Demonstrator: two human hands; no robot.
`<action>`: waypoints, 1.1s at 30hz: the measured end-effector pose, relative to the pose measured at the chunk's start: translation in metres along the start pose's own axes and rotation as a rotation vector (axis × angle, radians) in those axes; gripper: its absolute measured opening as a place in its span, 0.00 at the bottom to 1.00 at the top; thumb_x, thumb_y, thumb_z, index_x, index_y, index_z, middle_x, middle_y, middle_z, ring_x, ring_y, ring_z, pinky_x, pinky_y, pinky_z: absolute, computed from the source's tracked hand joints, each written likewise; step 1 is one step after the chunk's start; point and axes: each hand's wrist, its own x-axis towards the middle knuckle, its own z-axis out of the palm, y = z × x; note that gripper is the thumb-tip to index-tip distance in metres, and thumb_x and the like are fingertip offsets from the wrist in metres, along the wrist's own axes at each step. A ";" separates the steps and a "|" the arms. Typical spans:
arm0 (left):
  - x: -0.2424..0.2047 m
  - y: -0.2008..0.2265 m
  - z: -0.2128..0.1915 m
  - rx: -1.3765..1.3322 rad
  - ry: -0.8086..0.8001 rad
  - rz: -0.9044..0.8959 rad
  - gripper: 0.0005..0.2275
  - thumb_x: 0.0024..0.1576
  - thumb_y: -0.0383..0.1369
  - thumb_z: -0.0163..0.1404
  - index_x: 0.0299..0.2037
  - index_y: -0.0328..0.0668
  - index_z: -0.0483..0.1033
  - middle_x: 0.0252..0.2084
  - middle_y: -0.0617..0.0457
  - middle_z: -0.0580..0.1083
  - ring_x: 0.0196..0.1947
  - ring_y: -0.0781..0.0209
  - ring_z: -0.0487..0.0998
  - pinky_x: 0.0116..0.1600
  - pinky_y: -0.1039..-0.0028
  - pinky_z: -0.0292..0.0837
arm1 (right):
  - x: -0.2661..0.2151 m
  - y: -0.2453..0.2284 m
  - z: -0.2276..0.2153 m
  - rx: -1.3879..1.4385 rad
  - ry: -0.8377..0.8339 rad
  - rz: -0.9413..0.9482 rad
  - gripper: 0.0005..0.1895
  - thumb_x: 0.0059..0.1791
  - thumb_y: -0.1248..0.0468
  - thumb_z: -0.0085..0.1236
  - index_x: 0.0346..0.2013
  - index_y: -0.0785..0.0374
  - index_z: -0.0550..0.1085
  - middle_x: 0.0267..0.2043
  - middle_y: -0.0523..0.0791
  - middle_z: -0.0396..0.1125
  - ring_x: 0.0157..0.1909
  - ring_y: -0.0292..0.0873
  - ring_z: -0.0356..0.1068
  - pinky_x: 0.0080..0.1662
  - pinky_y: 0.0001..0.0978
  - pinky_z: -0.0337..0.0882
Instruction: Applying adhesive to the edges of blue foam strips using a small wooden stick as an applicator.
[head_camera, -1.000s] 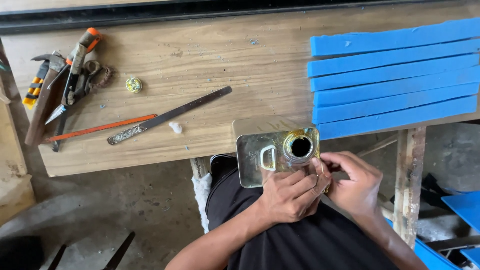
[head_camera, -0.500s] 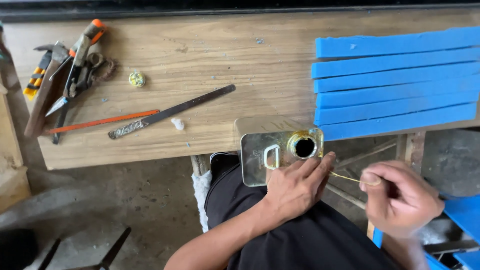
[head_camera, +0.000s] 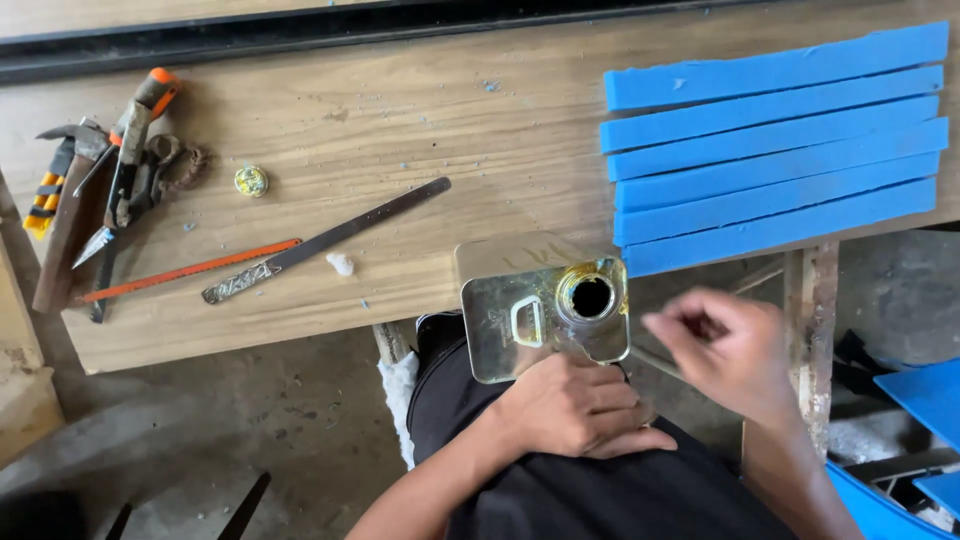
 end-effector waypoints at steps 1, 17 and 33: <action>0.000 0.000 0.001 0.002 0.001 0.001 0.14 0.61 0.40 0.55 0.28 0.40 0.73 0.22 0.56 0.63 0.21 0.60 0.68 0.24 0.72 0.54 | 0.006 -0.004 0.001 0.000 0.000 -0.003 0.11 0.46 0.58 0.62 0.21 0.59 0.75 0.14 0.38 0.63 0.18 0.30 0.54 0.26 0.25 0.54; -0.015 -0.002 0.031 0.156 -0.145 -0.275 0.17 0.61 0.39 0.51 0.23 0.40 0.67 0.23 0.51 0.66 0.21 0.51 0.70 0.27 0.62 0.66 | 0.039 -0.001 0.007 -0.330 -0.384 -0.176 0.17 0.51 0.59 0.47 0.19 0.59 0.61 0.15 0.42 0.58 0.19 0.47 0.54 0.29 0.40 0.57; -0.021 -0.009 0.048 0.269 -0.230 -0.285 0.02 0.52 0.22 0.48 0.30 0.36 0.69 0.26 0.48 0.65 0.22 0.51 0.67 0.23 0.61 0.60 | 0.039 0.008 0.010 -0.348 -0.375 -0.154 0.20 0.51 0.60 0.49 0.16 0.60 0.60 0.13 0.44 0.56 0.18 0.46 0.53 0.28 0.43 0.57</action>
